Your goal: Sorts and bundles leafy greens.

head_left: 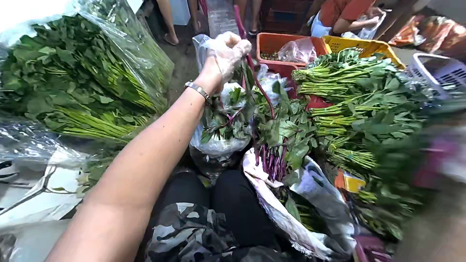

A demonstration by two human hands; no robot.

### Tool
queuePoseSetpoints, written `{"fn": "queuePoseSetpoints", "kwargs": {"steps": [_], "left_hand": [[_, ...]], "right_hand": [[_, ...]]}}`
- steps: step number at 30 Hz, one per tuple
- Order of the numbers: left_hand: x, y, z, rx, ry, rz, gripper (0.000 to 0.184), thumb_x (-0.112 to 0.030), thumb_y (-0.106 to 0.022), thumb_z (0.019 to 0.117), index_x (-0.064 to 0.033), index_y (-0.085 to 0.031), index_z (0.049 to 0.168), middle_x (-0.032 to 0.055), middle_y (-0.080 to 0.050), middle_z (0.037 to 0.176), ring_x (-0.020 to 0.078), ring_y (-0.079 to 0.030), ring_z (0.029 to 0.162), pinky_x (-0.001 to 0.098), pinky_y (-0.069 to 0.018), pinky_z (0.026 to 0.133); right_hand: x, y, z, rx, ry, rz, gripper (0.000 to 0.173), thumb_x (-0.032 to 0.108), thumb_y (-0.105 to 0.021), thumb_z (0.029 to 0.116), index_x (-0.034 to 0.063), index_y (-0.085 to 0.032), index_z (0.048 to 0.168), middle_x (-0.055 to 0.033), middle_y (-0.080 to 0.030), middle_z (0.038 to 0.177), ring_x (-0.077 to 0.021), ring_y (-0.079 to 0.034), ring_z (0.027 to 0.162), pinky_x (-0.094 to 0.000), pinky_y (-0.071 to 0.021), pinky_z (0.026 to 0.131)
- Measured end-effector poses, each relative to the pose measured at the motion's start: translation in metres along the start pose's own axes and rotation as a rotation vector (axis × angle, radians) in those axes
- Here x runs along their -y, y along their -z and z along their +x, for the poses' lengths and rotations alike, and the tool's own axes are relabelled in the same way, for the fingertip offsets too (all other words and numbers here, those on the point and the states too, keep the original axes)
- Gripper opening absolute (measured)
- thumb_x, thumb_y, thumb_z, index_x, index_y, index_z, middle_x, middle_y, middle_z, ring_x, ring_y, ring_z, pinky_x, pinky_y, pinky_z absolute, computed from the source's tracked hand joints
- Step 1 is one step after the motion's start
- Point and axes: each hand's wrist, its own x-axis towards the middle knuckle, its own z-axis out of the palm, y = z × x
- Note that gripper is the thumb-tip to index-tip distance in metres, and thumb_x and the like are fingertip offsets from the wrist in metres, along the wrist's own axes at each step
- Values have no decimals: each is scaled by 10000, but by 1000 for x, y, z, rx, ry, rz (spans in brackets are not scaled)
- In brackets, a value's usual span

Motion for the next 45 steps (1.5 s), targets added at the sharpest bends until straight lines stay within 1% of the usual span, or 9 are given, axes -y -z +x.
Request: {"fn": "queuePoseSetpoints", "kwargs": {"steps": [2,6,14,18,24,30,34,38,45], "left_hand": [[-6,-24,-11,161,-19,-95,186,-181,-592,1031,-34,-637,1135,19,-666,949,45,-637,812,238,-549,765],[-18,-59,-38,470,-95,-137,258,-107,-477,1067,-5,-627,1250,39,-708,1051,34,-669,878,233,-560,819],[3,-73,-64,349,-159,11,234,-165,-514,1060,-5,-610,1200,69,-651,1068,29,-602,894,246,-515,827],[17,-91,-79,257,-268,31,246,-185,-535,1041,4,-678,1108,136,-624,1147,143,-590,1035,325,-484,929],[19,-103,-98,130,-237,-27,206,-115,-641,993,-37,-561,1167,106,-643,1048,114,-627,825,287,-540,742],[15,-115,-110,18,-133,124,222,-278,-626,1010,-90,-745,1006,121,-708,1008,266,-676,938,530,-510,843],[15,-124,-115,133,-81,-104,236,-202,-520,1070,-45,-677,1150,86,-701,1024,115,-654,892,341,-534,841],[24,-127,-100,276,-35,-122,289,-143,-506,1040,2,-688,1212,159,-651,1219,196,-595,1152,389,-461,1015],[13,-104,-58,157,232,-410,185,-231,-500,1062,-81,-600,1105,8,-631,996,80,-600,875,279,-519,767]], "right_hand": [[-21,-36,5,313,377,-10,195,168,-532,1038,100,-603,1206,96,-598,868,46,-575,702,-174,-530,659],[-12,-90,11,542,657,129,154,156,-634,975,75,-652,1104,85,-683,941,45,-644,812,-192,-572,760],[-13,-118,7,788,416,183,232,64,-597,977,-20,-637,1189,-23,-673,882,-43,-625,719,-255,-565,682],[-21,-111,-7,796,364,269,251,11,-598,976,-31,-636,1221,0,-665,878,6,-591,697,-187,-531,660],[-36,-121,-13,798,431,209,238,60,-593,1001,-22,-632,1220,-18,-668,927,-11,-606,735,-207,-547,691],[-48,-132,-15,683,456,294,183,43,-592,983,2,-618,1159,27,-639,896,20,-605,740,-187,-547,695],[-47,-131,-12,679,452,292,190,40,-595,972,-3,-623,1155,15,-651,933,12,-620,789,-198,-554,734],[-43,-131,2,703,517,183,251,63,-636,960,-57,-637,1180,-50,-683,992,-14,-635,838,-219,-554,790],[-4,-107,33,584,641,46,186,156,-627,970,8,-641,1082,38,-639,820,2,-610,678,-223,-559,673]]}}
